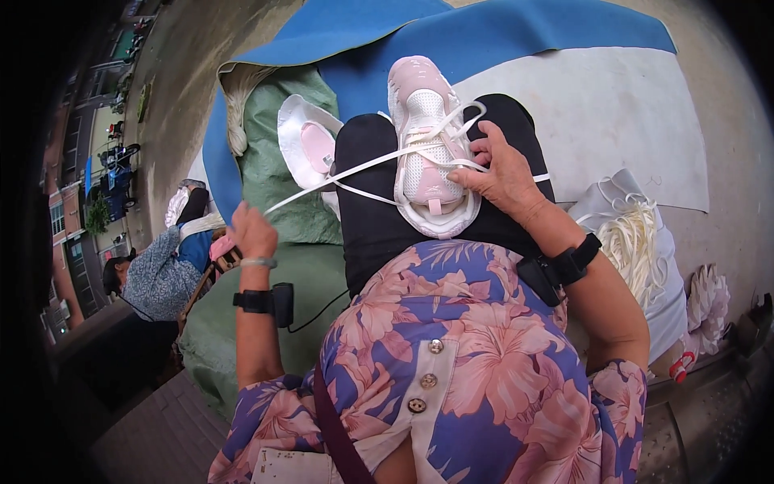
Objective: Insert laces into a new pair of pink and white sneakers.
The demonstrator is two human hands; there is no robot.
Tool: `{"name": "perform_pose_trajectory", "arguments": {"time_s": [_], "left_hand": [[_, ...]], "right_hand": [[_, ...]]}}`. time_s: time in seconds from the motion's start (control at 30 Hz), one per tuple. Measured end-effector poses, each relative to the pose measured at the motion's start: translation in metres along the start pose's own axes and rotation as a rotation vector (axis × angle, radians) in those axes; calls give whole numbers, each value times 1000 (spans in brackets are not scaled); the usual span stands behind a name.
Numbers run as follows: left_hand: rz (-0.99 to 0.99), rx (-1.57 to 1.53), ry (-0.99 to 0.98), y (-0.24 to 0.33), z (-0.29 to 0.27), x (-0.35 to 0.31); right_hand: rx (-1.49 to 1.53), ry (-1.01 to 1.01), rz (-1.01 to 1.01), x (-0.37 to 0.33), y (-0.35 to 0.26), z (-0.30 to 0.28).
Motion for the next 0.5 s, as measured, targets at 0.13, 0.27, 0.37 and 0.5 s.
{"name": "perform_pose_trajectory", "arguments": {"time_s": [0.13, 0.27, 0.37, 0.5], "left_hand": [[-330, 119, -223, -50, -12, -20], [-91, -208, -207, 8, 2, 2], [204, -840, -15, 91, 0, 28], [468, -927, 47, 181, -16, 44]], "right_hand": [[55, 63, -61, 8, 0, 6], [373, 125, 65, 29, -14, 8], [571, 104, 103, 40, -26, -2], [721, -34, 38, 40, -28, -26]]}}
Point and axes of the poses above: each hand's wrist, its own x-axis towards the middle knuckle, its own z-axis out of the palm, y = z × x, the point moved 1 cm from there along x, towards the middle knuckle, and after that the axes turned 14 degrees about -x, right-handed, at the moved point
